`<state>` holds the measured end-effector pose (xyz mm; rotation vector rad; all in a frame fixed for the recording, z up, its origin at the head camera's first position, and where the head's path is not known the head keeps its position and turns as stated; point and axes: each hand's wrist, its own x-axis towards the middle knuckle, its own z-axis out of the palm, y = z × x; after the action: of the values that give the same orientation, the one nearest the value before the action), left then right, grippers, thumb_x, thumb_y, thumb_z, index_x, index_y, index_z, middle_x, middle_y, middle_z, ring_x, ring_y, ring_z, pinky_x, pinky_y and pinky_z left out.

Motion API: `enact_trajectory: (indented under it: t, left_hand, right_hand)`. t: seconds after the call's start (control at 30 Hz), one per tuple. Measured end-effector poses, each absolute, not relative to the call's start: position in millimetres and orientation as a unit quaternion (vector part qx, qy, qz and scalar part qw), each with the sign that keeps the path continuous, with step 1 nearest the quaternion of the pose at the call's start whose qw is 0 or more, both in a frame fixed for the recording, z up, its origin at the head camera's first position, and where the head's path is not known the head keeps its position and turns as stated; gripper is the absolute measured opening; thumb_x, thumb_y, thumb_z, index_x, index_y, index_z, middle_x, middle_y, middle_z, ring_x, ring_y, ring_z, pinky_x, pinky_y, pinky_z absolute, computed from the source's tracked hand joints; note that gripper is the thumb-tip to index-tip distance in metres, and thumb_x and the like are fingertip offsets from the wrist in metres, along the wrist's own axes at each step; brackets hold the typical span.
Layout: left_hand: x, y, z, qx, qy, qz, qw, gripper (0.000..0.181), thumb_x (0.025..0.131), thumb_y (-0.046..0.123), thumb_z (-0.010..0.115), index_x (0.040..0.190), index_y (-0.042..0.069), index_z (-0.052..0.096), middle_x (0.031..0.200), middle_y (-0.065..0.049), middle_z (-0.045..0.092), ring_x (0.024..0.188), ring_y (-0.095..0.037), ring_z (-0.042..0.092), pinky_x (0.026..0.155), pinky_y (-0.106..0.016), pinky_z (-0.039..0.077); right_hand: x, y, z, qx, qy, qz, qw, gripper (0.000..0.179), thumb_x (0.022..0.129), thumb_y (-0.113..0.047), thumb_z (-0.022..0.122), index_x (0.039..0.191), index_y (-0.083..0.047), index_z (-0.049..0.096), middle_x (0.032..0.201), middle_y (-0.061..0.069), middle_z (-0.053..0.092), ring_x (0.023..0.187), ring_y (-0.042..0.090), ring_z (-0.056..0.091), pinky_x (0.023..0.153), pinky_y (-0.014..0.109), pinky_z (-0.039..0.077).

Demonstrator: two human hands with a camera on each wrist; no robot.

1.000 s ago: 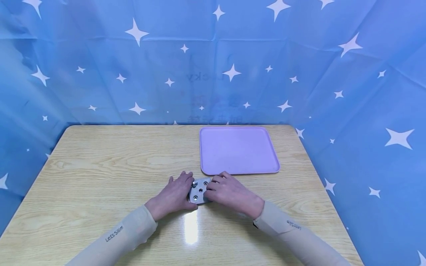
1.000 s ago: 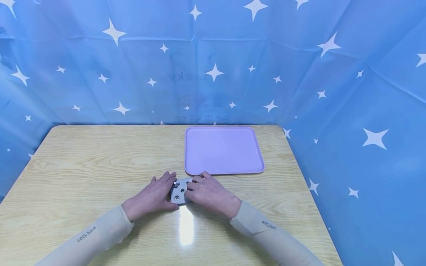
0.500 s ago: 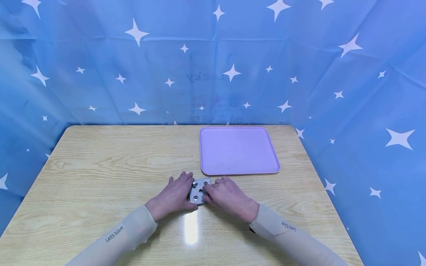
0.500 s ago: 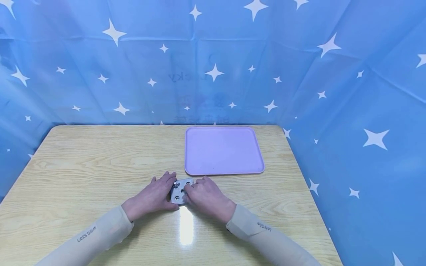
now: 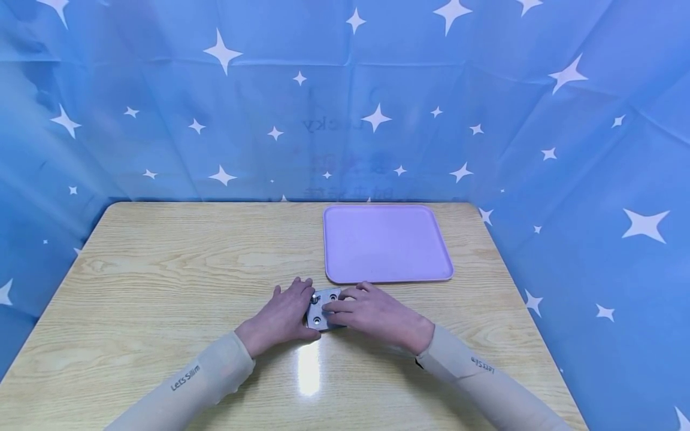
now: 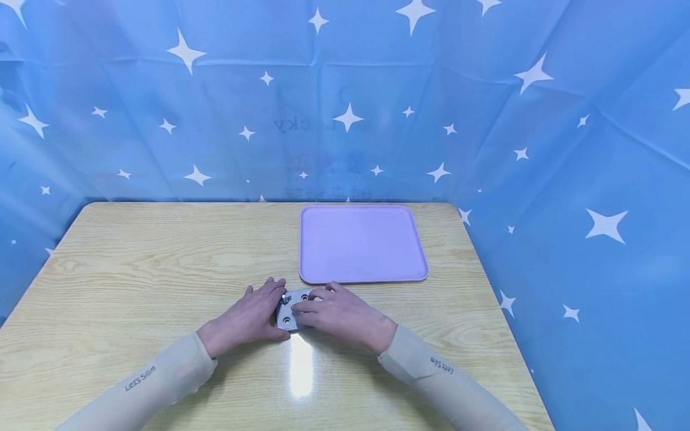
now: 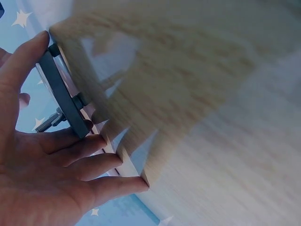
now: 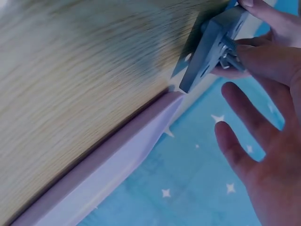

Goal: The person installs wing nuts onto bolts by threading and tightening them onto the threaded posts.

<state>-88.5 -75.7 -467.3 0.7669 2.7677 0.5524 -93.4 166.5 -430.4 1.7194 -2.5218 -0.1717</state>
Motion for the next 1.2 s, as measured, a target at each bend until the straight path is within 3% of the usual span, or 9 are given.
enact_trajectory:
  t: [0.23,0.43,0.6,0.77,0.9,1.0,1.1,1.2]
  left_hand:
    - [-89,-75,-468,0.259,0.941,0.191,0.105,0.093,0.073,0.043,0.092,0.140,-0.009,0.054,0.151,-0.026,0.049,0.141,-0.051,0.043,0.103,-0.077,0.039]
    - [-89,-75,-469,0.256,0.942,0.189,0.110,0.094,0.074,0.045,0.091,0.141,-0.009,0.053,0.152,-0.026,0.048,0.142,-0.050,0.042,0.104,-0.077,0.038]
    - [-89,-74,-469,0.258,0.941,0.189,0.108,0.094,0.074,0.045,0.092,0.141,-0.009,0.053,0.152,-0.027,0.048,0.142,-0.050,0.042,0.104,-0.076,0.038]
    - [-89,-74,-469,0.257,0.942,0.191,0.105,0.095,0.073,0.045,0.092,0.140,-0.010,0.053,0.152,-0.027,0.048,0.141,-0.051,0.042,0.104,-0.077,0.038]
    - [-88,-74,-469,0.259,0.942,0.189,0.105,0.095,0.073,0.045,0.092,0.141,-0.010,0.053,0.152,-0.027,0.047,0.141,-0.051,0.042,0.104,-0.077,0.038]
    - [-88,-75,-469,0.261,0.942,0.184,0.104,0.095,0.074,0.045,0.092,0.140,-0.010,0.053,0.152,-0.027,0.048,0.141,-0.051,0.043,0.103,-0.077,0.039]
    - [-88,-75,-470,0.263,0.942,0.181,0.102,0.094,0.074,0.045,0.092,0.140,-0.009,0.053,0.152,-0.027,0.048,0.141,-0.051,0.043,0.102,-0.077,0.040]
    - [-88,-75,-470,0.261,0.942,0.184,0.103,0.093,0.074,0.044,0.092,0.140,-0.010,0.054,0.152,-0.027,0.048,0.141,-0.051,0.043,0.102,-0.077,0.039]
  right_hand:
    - [-95,165,-435,0.559,-0.824,-0.034,0.083,0.022,0.095,-0.019,0.072,0.115,-0.027,0.074,0.125,-0.011,0.069,0.115,0.015,0.063,0.091,0.034,0.050]
    - [-94,157,-444,0.533,-0.835,-0.033,0.130,0.009,0.092,-0.021,0.075,0.099,-0.023,0.071,0.093,-0.010,0.071,0.082,0.012,0.062,0.071,0.027,0.045]
    - [-90,149,-451,0.504,-0.854,-0.013,0.127,0.009,0.094,-0.023,0.076,0.090,-0.017,0.070,0.076,-0.007,0.068,0.061,0.009,0.054,0.057,0.023,0.037]
    - [-87,146,-452,0.481,-0.869,0.003,0.119,0.014,0.094,-0.019,0.076,0.084,-0.015,0.067,0.071,-0.005,0.068,0.056,0.009,0.053,0.053,0.024,0.036]
    - [-87,148,-451,0.470,-0.875,0.006,0.112,0.019,0.096,-0.034,0.073,0.094,-0.016,0.069,0.079,-0.005,0.071,0.063,0.012,0.060,0.059,0.027,0.041]
    - [-88,154,-445,0.482,-0.871,0.006,0.094,0.028,0.096,-0.041,0.072,0.113,-0.018,0.070,0.099,-0.004,0.073,0.086,0.016,0.068,0.074,0.033,0.050]
    - [-90,161,-436,0.516,-0.854,-0.001,0.064,0.034,0.096,-0.032,0.075,0.128,-0.023,0.068,0.126,-0.006,0.069,0.114,0.019,0.064,0.093,0.040,0.052]
    - [-92,166,-431,0.546,-0.837,-0.011,0.032,0.036,0.097,-0.022,0.074,0.133,-0.027,0.068,0.141,-0.011,0.062,0.126,0.019,0.058,0.101,0.042,0.049]
